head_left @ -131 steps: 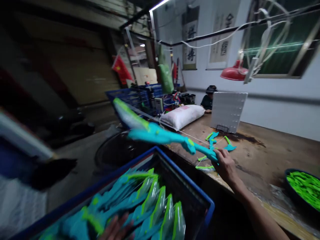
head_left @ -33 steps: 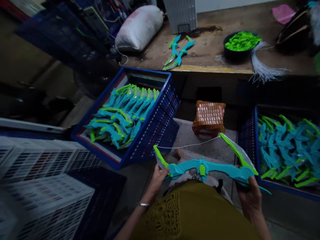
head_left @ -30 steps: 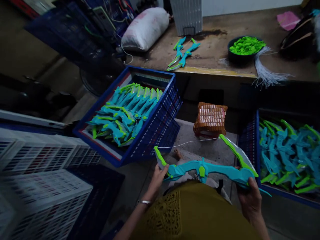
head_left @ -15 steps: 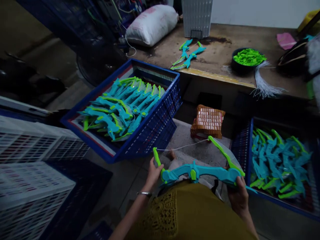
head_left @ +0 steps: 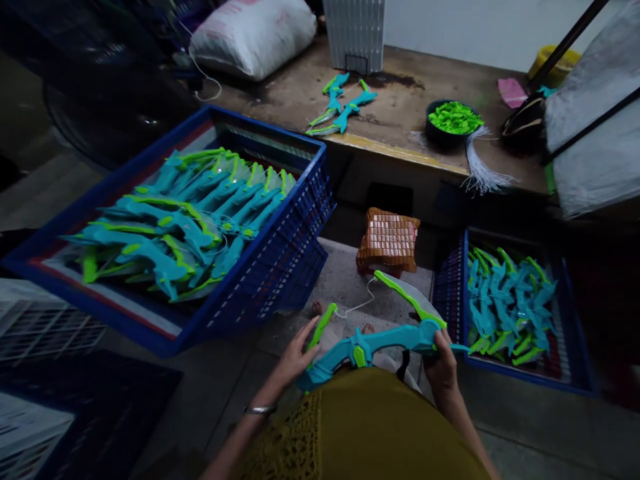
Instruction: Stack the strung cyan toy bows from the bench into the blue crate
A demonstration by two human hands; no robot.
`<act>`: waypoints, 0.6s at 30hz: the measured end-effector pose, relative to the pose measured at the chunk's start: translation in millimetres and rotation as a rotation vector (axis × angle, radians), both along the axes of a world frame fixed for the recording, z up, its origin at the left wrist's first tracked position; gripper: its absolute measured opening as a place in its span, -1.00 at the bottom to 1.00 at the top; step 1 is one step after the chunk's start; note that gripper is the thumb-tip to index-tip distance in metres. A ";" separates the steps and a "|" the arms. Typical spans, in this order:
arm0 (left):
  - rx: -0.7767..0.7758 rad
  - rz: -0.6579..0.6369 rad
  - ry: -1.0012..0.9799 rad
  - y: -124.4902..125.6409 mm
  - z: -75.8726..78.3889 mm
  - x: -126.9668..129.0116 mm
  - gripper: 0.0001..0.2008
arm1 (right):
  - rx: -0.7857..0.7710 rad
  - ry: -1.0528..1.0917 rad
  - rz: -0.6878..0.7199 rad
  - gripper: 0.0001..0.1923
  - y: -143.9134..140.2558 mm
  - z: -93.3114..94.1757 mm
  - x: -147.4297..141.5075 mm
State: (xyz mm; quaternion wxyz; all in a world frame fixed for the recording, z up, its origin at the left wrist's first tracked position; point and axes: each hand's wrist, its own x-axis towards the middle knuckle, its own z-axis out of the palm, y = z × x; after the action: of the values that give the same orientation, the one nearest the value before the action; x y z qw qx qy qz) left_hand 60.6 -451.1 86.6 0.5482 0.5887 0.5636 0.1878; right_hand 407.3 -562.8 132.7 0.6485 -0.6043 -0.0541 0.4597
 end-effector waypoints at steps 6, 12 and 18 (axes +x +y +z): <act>-0.103 -0.186 -0.010 -8.9 20.3 28.9 -0.17 | 0.140 0.019 0.101 -0.04 17.9 47.6 -2.7; -0.143 -0.401 0.064 -6.2 19.2 30.9 0.24 | 0.205 -0.007 0.135 -0.07 47.8 55.6 -1.6; -0.141 -0.432 0.091 -4.7 5.9 26.3 0.44 | 0.247 -0.192 0.151 -0.11 86.7 67.6 -6.4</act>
State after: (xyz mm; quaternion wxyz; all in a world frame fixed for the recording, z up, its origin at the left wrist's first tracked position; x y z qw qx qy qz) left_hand 86.9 -455.8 92.5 0.5894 0.6639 0.4604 -0.0006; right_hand 401.0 -476.1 200.3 0.6732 -0.5553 -0.2171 0.4374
